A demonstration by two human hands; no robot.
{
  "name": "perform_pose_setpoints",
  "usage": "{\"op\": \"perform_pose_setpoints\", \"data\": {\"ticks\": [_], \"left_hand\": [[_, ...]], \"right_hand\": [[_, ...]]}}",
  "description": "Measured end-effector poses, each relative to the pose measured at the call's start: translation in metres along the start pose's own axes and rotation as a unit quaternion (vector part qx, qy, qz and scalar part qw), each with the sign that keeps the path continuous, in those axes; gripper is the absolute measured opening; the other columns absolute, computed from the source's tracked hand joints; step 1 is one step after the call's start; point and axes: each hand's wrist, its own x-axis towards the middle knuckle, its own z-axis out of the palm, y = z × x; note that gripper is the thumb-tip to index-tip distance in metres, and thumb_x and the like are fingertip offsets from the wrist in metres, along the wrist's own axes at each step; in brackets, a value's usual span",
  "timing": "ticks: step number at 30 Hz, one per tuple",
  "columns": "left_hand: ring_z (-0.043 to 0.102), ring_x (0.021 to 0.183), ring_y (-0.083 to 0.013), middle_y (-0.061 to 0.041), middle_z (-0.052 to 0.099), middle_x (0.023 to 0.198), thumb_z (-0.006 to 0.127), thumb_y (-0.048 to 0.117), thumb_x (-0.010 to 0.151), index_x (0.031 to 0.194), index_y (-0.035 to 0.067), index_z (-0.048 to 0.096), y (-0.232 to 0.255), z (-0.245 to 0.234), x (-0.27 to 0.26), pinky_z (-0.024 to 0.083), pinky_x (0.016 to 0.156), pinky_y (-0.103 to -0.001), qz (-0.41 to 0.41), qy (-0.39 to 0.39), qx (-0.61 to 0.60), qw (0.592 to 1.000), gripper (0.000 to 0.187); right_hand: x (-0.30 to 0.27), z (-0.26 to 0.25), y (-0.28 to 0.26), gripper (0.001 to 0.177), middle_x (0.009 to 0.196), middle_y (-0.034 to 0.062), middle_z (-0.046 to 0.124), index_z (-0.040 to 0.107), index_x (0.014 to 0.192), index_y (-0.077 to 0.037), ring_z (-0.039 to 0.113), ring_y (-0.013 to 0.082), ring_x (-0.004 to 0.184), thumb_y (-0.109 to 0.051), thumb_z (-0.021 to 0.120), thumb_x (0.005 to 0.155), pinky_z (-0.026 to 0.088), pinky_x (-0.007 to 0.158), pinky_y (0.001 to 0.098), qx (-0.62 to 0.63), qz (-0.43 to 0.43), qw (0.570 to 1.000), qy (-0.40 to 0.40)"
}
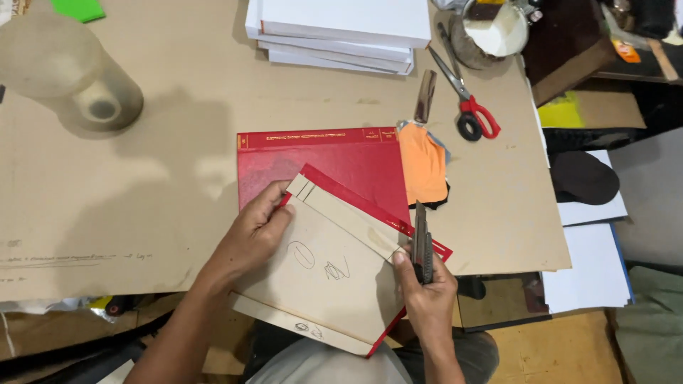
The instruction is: The person uses a utility knife to cut a piece of white paper placed on a red book, following a drawn outline. They then use scissors to trim the edges of the red book cover.
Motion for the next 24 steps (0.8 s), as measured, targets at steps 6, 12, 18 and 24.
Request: {"op": "perform_pose_setpoints", "data": {"ticks": [6,12,18,24], "left_hand": [[0.042,0.068,-0.0065,0.009,0.047,0.076,0.060,0.038,0.101,0.091,0.017,0.063,-0.006,0.005,0.008,0.038,0.068,-0.025,0.053,0.048,0.058,0.996,0.024],[0.028,0.056,-0.0068,0.009,0.032,0.068,0.064,0.044,0.102,0.075,0.018,0.036,-0.019,0.009,0.020,0.028,0.052,-0.029,0.051,0.095,0.134,0.985,0.047],[0.025,0.056,-0.0071,0.009,0.026,0.068,0.065,0.045,0.102,0.075,0.018,0.036,-0.024,0.006,0.023,0.025,0.051,-0.029,0.066,0.096,0.144,0.983,0.048],[0.037,0.060,-0.0065,0.010,0.045,0.072,0.063,0.039,0.101,0.085,0.016,0.059,-0.017,0.002,0.020,0.035,0.058,-0.027,0.076,0.066,0.108,0.989,0.028]], "right_hand": [[0.006,0.002,-0.002,0.026,0.068,-0.0009,0.060,0.078,0.100,-0.005,0.050,0.0099,0.057,-0.028,0.077,0.088,0.043,0.050,0.0269,0.024,-0.024,0.999,0.007],[0.008,0.003,-0.006,0.023,0.061,-0.0001,0.052,0.078,0.099,-0.005,0.046,0.0124,0.050,-0.026,0.076,0.090,0.041,0.043,0.0286,0.048,-0.013,0.999,0.002],[0.012,0.002,-0.003,0.024,0.070,0.0000,0.061,0.079,0.102,-0.006,0.052,0.0117,0.058,-0.026,0.076,0.090,0.046,0.051,0.0275,0.034,-0.020,0.999,0.005],[0.018,0.002,0.000,0.023,0.084,0.0010,0.069,0.080,0.103,-0.005,0.062,0.0128,0.082,-0.023,0.077,0.089,0.052,0.074,0.0269,0.001,-0.022,1.000,0.013]]}}
